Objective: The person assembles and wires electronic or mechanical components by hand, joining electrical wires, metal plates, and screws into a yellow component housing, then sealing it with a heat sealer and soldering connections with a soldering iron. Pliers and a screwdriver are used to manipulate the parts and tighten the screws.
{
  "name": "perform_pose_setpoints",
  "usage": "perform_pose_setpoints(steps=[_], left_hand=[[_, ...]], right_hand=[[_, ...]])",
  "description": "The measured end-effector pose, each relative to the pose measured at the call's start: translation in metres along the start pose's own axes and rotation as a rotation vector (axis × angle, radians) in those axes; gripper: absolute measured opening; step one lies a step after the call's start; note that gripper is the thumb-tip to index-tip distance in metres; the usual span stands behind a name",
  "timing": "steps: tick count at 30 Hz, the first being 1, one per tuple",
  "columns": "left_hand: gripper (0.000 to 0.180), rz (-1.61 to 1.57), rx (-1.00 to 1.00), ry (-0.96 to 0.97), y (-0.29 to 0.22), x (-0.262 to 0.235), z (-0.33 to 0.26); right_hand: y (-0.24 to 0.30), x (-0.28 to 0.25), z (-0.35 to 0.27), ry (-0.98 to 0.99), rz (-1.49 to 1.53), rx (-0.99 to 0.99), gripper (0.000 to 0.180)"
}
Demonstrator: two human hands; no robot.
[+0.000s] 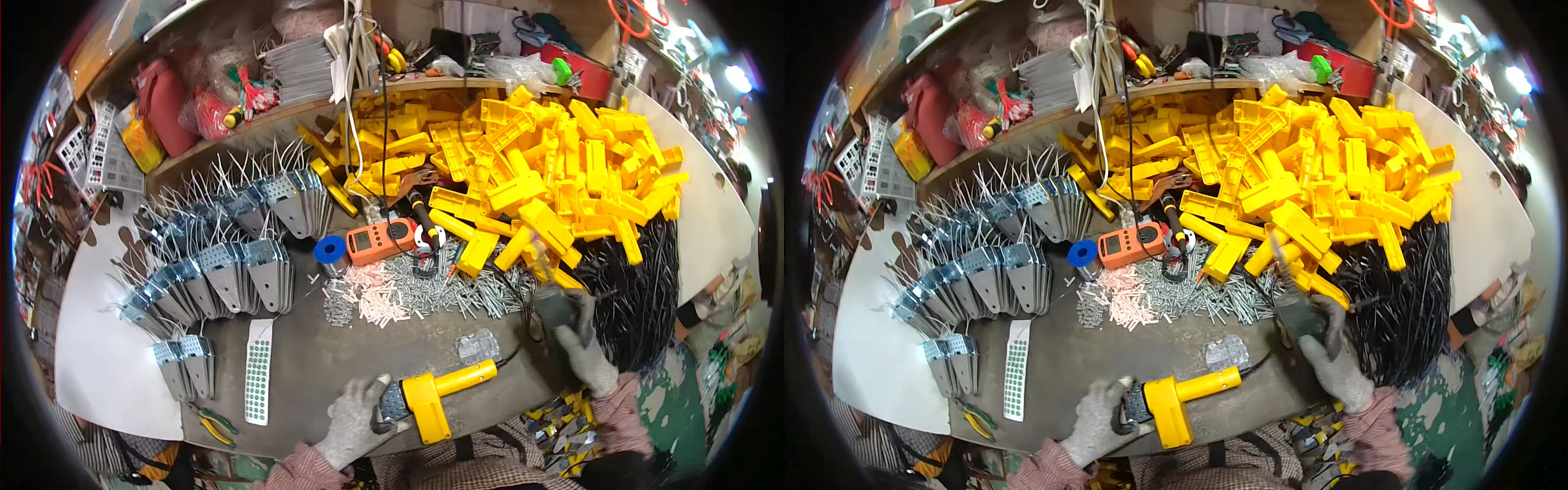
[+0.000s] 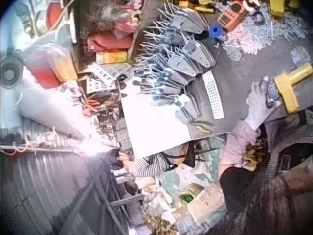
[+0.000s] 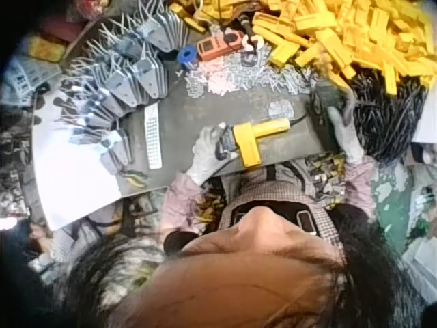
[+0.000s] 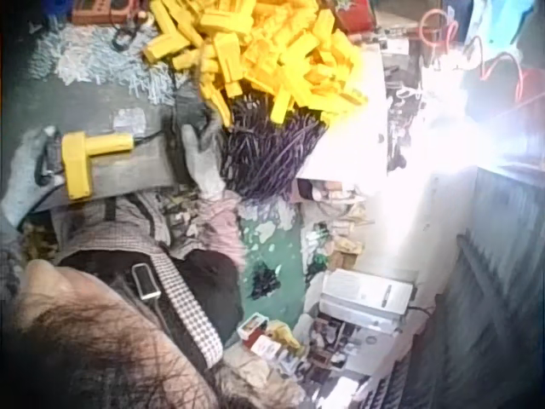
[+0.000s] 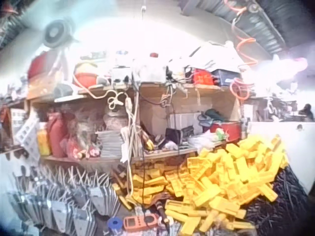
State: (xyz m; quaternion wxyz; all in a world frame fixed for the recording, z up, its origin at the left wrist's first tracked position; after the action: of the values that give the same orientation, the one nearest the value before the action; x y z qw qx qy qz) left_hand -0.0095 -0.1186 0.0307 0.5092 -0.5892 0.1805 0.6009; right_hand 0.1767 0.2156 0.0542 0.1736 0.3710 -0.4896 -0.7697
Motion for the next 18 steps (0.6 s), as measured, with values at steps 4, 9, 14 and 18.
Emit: perform_pose_setpoints(steps=[4, 9, 14, 18], left_hand=[[0.063, -0.024, 0.050, -0.002, 0.002, 0.007, -0.035], [0.075, -0.040, 0.038, -0.029, -0.002, 0.011, -0.062], [0.081, -0.029, 0.120, -0.057, -0.001, 0.025, -0.074], [0.083, 0.004, 0.069, -0.079, -0.001, 0.023, -0.083]], right_hand=[[0.007, -0.027, 0.002, 0.135, -0.774, -0.061, 0.049], [0.014, 0.037, 0.060, 0.066, -0.884, -0.422, 0.021], [-0.013, 0.081, 0.110, 0.114, -0.877, -0.222, 0.022], [0.008, 0.070, 0.094, 0.062, -0.537, -0.115, 0.037]])
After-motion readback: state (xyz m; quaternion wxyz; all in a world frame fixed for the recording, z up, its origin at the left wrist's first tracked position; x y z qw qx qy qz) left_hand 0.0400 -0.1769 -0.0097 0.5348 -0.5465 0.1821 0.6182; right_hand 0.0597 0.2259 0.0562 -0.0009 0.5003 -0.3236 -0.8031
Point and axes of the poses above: each hand's wrist, its own z-axis towards the middle knuckle, its own x-axis out of the palm, y = z × x, the point moved 2 cm from there along z, towards the middle knuckle
